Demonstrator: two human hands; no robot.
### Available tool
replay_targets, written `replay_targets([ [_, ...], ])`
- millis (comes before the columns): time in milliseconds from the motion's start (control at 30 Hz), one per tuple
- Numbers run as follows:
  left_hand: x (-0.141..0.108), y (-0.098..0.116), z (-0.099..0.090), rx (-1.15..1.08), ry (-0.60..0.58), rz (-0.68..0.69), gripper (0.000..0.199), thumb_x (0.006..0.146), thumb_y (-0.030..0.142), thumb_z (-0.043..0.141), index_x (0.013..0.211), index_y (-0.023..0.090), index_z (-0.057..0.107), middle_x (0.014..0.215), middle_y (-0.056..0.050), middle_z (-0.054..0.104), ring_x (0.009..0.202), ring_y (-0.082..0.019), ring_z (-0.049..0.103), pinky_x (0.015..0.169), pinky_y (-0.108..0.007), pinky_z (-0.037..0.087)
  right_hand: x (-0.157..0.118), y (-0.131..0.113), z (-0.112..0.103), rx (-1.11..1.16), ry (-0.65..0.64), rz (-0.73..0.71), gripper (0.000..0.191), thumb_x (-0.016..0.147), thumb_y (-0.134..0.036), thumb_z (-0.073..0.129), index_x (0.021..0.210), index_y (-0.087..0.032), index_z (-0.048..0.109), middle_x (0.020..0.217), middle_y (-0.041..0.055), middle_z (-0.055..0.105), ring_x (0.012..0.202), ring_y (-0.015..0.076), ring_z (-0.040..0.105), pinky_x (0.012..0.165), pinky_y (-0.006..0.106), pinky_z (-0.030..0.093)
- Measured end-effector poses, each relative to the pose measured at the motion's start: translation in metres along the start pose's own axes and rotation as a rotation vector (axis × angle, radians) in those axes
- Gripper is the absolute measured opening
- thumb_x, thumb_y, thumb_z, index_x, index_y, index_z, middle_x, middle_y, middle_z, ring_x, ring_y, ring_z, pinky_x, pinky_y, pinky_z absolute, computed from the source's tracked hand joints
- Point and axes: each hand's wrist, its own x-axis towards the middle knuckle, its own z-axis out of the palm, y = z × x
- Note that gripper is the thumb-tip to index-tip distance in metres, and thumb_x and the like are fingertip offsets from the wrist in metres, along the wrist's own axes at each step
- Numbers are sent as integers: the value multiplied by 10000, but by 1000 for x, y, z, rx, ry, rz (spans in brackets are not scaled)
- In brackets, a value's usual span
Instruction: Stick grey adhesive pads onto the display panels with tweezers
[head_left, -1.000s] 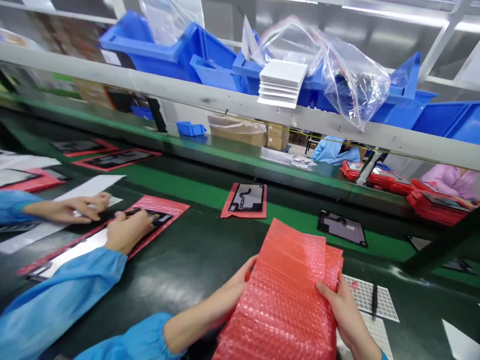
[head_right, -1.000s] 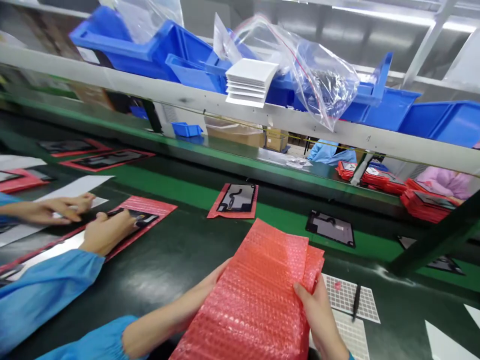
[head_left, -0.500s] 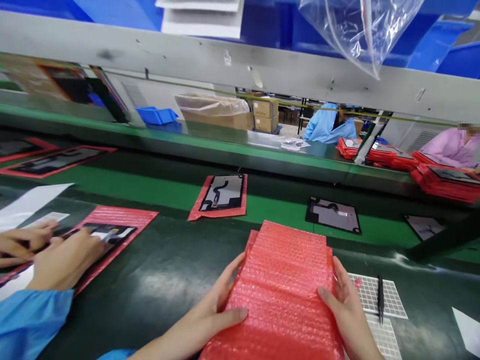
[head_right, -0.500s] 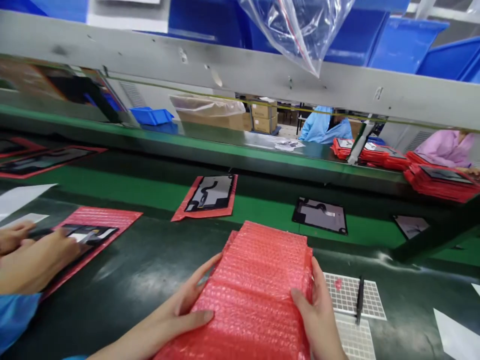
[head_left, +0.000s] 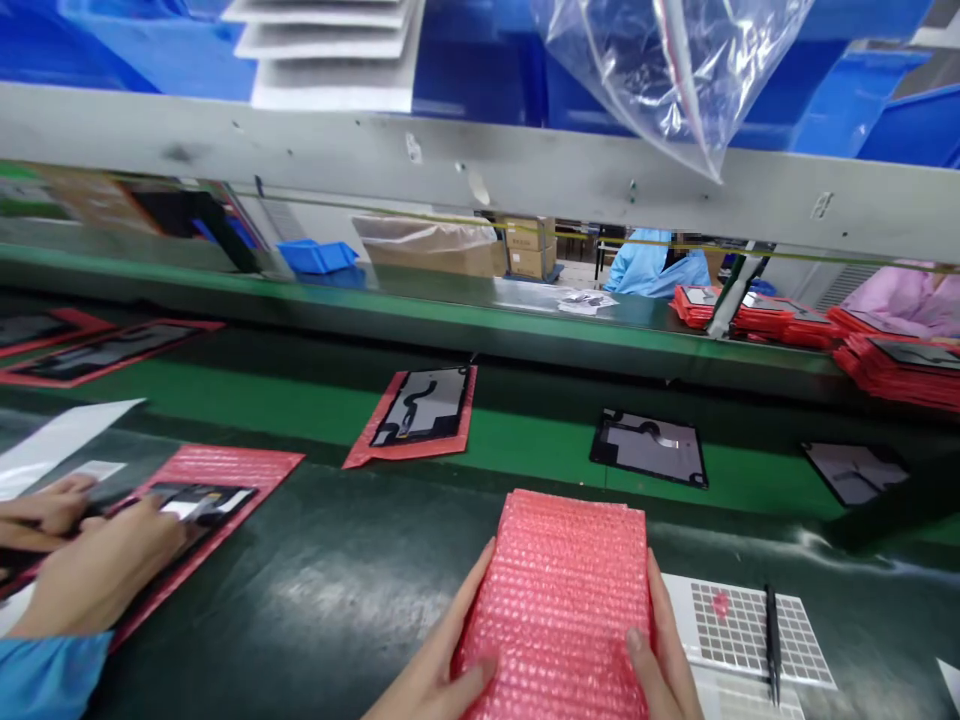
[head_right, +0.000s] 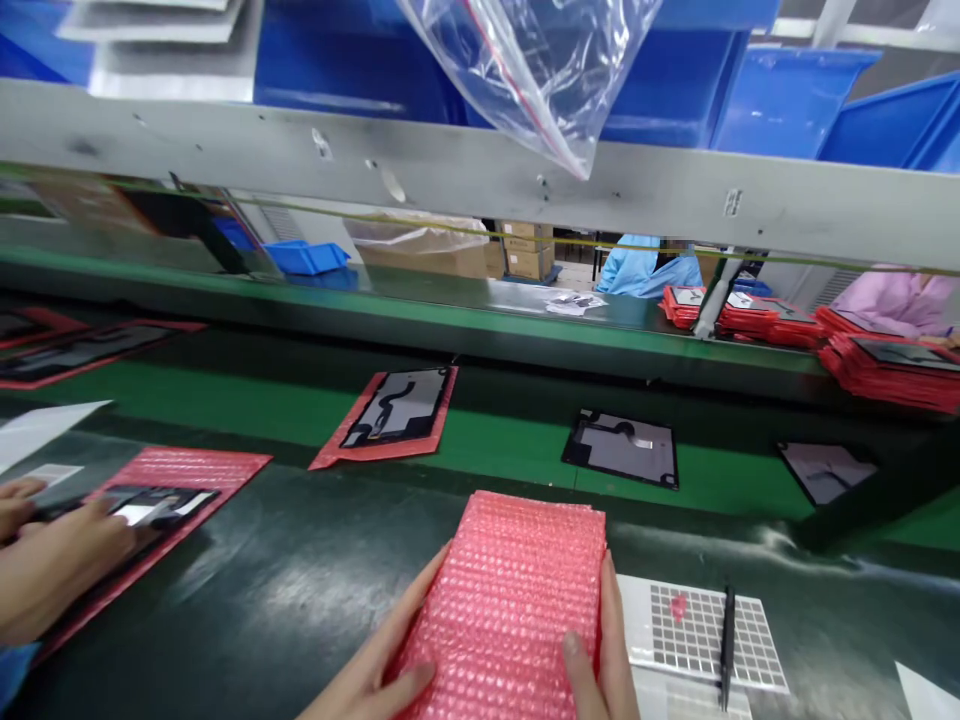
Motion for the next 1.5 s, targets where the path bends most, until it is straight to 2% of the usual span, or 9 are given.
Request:
replay_targets([
  [167,29,10,-16,79,72,15,1109,906,753,638,1730,316,38,1803,-52,7,1647,-398,64,1351,-543,81,18,10,-11,-14,100,-163,668,1035,-589,588,1657,-419,412,1763,-66,314,1638,307,194,1326,486,226],
  [267,102,45,-27,192,206,1,907,954,628,666,1672,218,293,1763,-147,223,1604,-385,266,1326,-504,233,32,2,-37,-30,188,-203,608,1032,-586,599,1603,-400,499,1732,-23,400,1616,321,288,1319,511,258],
  [367,196,81,-23,226,180,-69,526,973,414,745,1409,158,600,1404,-152,646,1273,-298,643,1140,-467,506,43,-6,-60,-53,253,-173,538,1009,-611,624,1477,-345,644,1666,12,508,1581,339,373,1282,499,351],
  [500,293,104,-4,284,129,-292,307,1030,393,707,1183,128,681,1091,-78,708,899,-197,710,805,-372,631,52,-1,-68,-58,279,-179,523,943,-676,682,1296,-301,773,1543,64,642,1521,377,465,1216,489,448],
  [767,332,107,9,338,121,-458,334,1023,373,719,1240,127,659,1154,-95,686,938,-206,702,796,-356,631,59,5,-63,-56,252,-227,568,894,-726,718,1207,-264,826,1505,144,656,1444,379,553,1124,457,511],
  [967,311,120,-3,104,43,-457,313,1032,366,704,1247,142,659,1170,-89,685,946,-203,700,803,-365,633,60,-11,-80,-74,178,-210,535,913,-681,715,1224,-258,819,1537,136,630,1457,374,538,1081,435,548],
  [1133,257,138,-9,-201,-24,-352,320,1060,438,649,1182,142,661,1026,-52,690,774,-150,668,671,-289,595,61,-38,-100,-78,251,-162,519,865,-654,757,1178,-243,803,1393,134,726,1306,373,653,997,438,581],
  [1333,104,132,-4,-485,-89,-318,487,974,501,487,1117,91,708,958,-166,758,716,-230,740,483,-239,497,68,-49,-157,-435,331,-128,527,884,-643,666,1184,-213,719,815,38,758,716,267,704,674,373,536],
  [1500,-21,92,21,-580,-448,-374,702,882,673,550,1331,157,712,1154,-190,787,921,-398,784,640,-415,636,70,-49,-187,-1051,165,107,622,907,-687,548,1278,-201,665,618,3,672,688,335,694,656,410,450],
])
